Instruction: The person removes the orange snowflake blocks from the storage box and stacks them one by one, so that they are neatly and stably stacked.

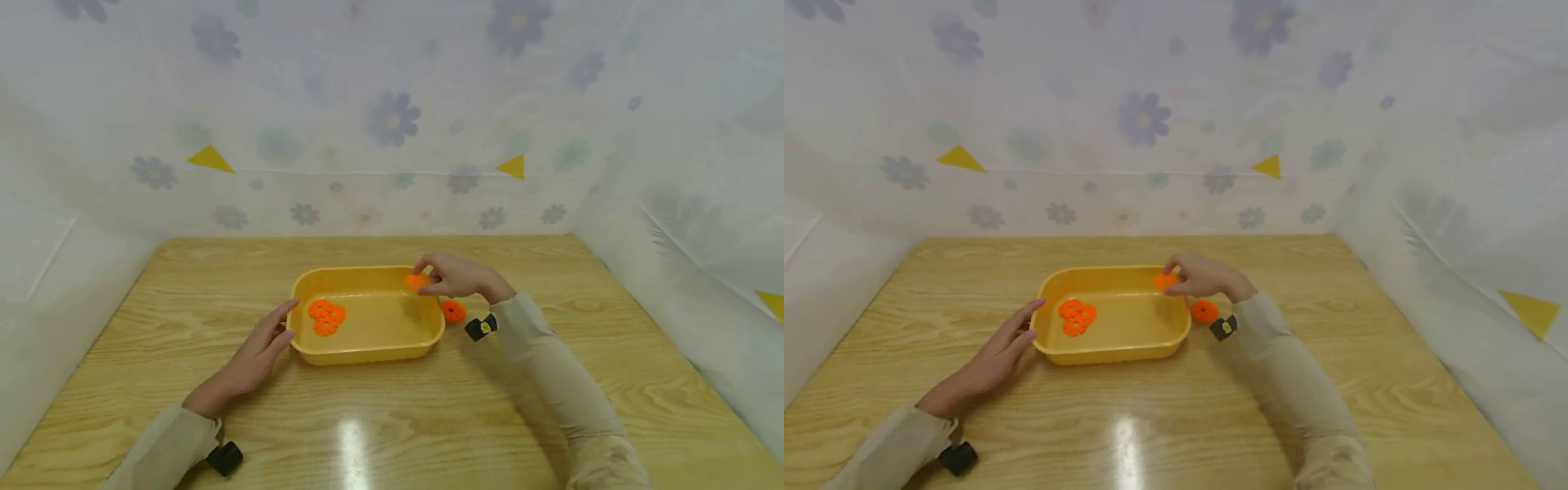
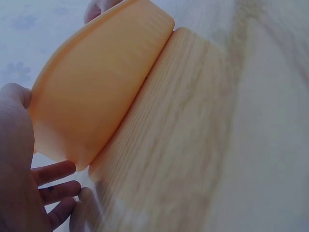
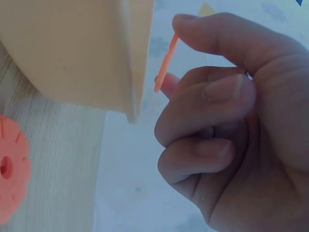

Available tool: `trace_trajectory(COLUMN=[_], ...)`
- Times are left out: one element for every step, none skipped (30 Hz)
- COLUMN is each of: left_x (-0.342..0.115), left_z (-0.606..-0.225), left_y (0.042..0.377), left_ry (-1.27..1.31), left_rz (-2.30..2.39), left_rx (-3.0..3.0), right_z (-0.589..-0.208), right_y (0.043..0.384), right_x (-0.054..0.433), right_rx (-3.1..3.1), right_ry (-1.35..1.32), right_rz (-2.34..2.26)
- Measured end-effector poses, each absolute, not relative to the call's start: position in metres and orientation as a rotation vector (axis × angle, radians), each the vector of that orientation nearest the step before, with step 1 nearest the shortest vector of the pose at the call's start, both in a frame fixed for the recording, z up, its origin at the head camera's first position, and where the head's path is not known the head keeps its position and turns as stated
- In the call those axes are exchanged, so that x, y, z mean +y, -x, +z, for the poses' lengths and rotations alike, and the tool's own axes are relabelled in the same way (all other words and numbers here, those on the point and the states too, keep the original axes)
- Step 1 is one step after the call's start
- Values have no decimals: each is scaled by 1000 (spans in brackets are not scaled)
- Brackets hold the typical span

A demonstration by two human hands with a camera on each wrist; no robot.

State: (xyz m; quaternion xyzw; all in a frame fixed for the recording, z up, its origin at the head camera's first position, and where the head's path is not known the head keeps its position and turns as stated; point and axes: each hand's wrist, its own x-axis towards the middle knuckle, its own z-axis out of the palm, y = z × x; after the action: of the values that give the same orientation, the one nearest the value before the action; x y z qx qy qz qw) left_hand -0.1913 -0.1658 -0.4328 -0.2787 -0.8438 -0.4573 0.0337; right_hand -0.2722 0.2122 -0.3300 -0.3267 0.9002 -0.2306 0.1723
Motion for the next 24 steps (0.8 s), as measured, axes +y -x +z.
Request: trace_trajectory(left_x=[-166, -166, -166, -166, -166, -166, -166, -166, -167, -167, -167, -167, -167, -167, -167, -167, -167, -167, -167, -167, -167, -167, -167, -167], left_z=[-433, -433, -433, -433, -433, -433, -433, -433, -434, -434, -434, -434, -434, -435, -435, -435, -435, -435, -435, -435, -435, -435, -435, -435], left_y=[191, 192, 192, 192, 192, 192, 192, 193, 193, 193, 193, 193, 194, 194, 194, 194, 194, 194, 194, 194, 194, 194, 194, 194], left_ry=[858, 857, 855, 853, 851, 851, 850, 846, 842, 840, 839, 839, 839, 840, 843, 845, 846, 846, 844, 841, 836, 834, 834, 833], left_rz=[-1410, -1411, -1412, -1414, -1415, -1415, -1415, -1413, -1414, -1414, -1414, -1415, -1415, -1416, -1420, -1420, -1423, -1423, -1422, -1421, -1419, -1416, -1414, -1409], left_rx=[-2598, -2600, -2601, -2604, -2607, -2609, -2610, -2612, -2612, -2613, -2613, -2612, -2610, -2608, -2605, -2605, -2605, -2605, -2608, -2612, -2615, -2617, -2617, -2618], right_z=[-330, -331, -332, -332, -333, -334, -335, -335, -336, -337, -337, -338, -338, -338, -338, -339, -339, -340, -341, -341, -341, -342, -342, -342], right_y=[272, 272, 272, 272, 271, 271, 271, 271, 271, 271, 271, 270, 270, 270, 269, 269, 268, 268, 268, 268, 268, 268, 267, 267], right_x=[214, 215, 217, 218, 220, 222, 223, 224, 226, 227, 228, 228, 229, 230, 231, 233, 234, 235, 236, 238, 239, 240, 241, 242], right_rx=[2558, 2560, 2563, 2567, 2572, 2575, 2576, 2576, 2579, 2578, 2576, 2576, 2575, 2574, 2573, 2573, 2574, 2574, 2571, 2569, 2563, 2556, 2547, 2539], right_ry=[923, 915, 910, 904, 897, 893, 885, 878, 877, 874, 876, 872, 869, 860, 849, 838, 828, 813, 805, 793, 791, 789, 785, 780], right_rz=[-656, -661, -667, -671, -675, -680, -686, -689, -686, -688, -693, -699, -706, -715, -725, -734, -740, -747, -754, -765, -777, -791, -807, -823])
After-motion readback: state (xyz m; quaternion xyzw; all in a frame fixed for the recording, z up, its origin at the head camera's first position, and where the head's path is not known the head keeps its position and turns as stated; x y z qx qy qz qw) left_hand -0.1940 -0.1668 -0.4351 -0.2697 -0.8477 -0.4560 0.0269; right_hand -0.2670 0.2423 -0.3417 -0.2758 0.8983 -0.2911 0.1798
